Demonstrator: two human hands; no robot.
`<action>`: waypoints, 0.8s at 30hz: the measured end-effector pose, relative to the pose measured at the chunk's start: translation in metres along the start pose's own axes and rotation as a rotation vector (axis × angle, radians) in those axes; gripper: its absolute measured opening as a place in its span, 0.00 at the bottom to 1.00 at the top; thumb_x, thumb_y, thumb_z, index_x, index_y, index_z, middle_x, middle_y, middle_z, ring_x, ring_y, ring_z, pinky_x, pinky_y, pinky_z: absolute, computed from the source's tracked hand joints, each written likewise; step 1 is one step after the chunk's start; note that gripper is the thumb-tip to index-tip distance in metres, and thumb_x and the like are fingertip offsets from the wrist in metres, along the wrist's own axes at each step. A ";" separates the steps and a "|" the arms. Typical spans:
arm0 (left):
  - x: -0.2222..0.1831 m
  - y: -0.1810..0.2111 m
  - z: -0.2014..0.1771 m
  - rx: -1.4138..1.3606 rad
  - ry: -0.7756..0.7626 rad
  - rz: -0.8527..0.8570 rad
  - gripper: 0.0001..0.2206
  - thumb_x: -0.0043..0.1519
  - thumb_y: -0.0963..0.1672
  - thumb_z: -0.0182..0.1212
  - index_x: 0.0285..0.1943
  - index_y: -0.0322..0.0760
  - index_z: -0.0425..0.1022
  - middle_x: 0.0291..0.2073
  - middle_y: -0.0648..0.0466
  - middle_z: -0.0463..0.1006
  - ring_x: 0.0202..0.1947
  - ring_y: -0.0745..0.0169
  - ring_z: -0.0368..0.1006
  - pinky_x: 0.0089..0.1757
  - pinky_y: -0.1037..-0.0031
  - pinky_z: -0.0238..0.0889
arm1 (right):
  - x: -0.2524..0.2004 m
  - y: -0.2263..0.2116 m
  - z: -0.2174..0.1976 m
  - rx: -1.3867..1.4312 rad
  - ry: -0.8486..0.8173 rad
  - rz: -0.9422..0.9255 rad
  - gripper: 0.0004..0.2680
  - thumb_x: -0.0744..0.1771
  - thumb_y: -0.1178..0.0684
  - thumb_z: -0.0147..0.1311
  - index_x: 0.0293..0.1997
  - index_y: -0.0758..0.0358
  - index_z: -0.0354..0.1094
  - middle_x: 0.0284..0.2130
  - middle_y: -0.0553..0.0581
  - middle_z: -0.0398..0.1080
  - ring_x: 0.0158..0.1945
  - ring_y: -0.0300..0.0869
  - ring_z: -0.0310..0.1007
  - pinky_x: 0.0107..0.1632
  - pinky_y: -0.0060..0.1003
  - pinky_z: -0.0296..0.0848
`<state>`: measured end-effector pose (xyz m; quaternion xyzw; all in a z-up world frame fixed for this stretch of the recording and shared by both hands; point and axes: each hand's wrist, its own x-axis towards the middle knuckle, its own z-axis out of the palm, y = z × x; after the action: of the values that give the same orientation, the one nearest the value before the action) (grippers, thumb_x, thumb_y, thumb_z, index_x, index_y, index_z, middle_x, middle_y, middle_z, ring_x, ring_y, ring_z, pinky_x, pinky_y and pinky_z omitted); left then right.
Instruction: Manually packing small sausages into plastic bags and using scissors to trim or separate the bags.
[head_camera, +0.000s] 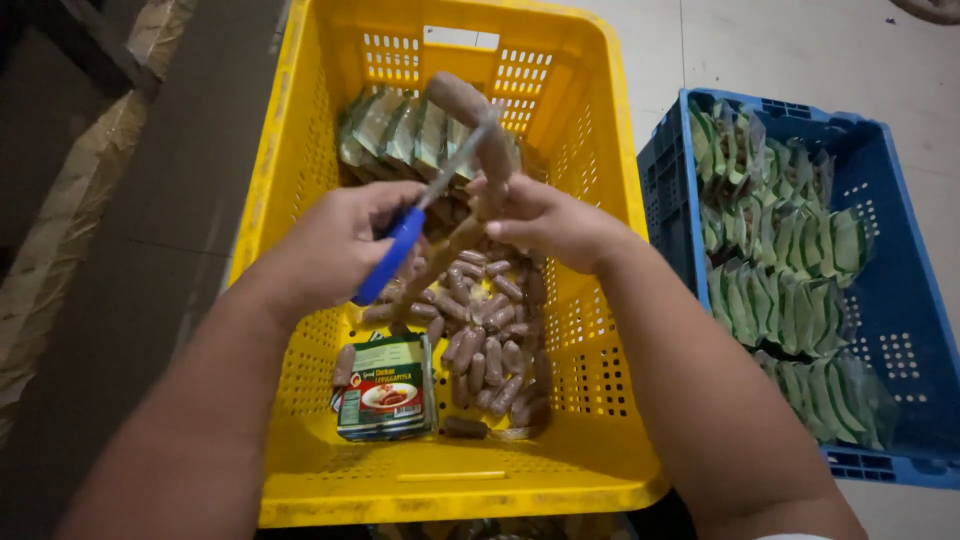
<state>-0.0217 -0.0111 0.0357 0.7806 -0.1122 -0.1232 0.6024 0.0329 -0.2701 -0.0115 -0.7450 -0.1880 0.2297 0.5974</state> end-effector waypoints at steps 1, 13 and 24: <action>0.004 -0.004 -0.002 0.001 0.000 0.002 0.24 0.54 0.37 0.59 0.63 0.29 0.74 0.38 0.43 0.83 0.38 0.55 0.80 0.43 0.64 0.76 | 0.008 0.003 0.000 0.000 0.001 -0.002 0.20 0.65 0.59 0.61 0.66 0.66 0.65 0.63 0.65 0.65 0.67 0.56 0.65 0.64 0.51 0.68; 0.007 -0.011 -0.007 0.003 0.019 -0.088 0.26 0.54 0.35 0.62 0.65 0.30 0.73 0.35 0.38 0.84 0.25 0.53 0.80 0.26 0.67 0.78 | 0.016 0.045 -0.054 0.342 0.167 -0.171 0.11 0.72 0.55 0.50 0.61 0.64 0.63 0.43 0.58 0.68 0.47 0.45 0.75 0.49 0.46 0.79; 0.007 -0.001 0.005 0.173 -0.135 -0.176 0.32 0.51 0.40 0.69 0.69 0.33 0.70 0.56 0.41 0.81 0.58 0.50 0.77 0.56 0.62 0.69 | 0.005 0.014 -0.030 0.216 0.077 -0.167 0.10 0.70 0.56 0.51 0.56 0.67 0.68 0.33 0.54 0.70 0.40 0.38 0.75 0.44 0.31 0.76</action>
<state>-0.0166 -0.0177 0.0332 0.8265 -0.0938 -0.2174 0.5107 0.0540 -0.2942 -0.0206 -0.6663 -0.2006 0.1691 0.6980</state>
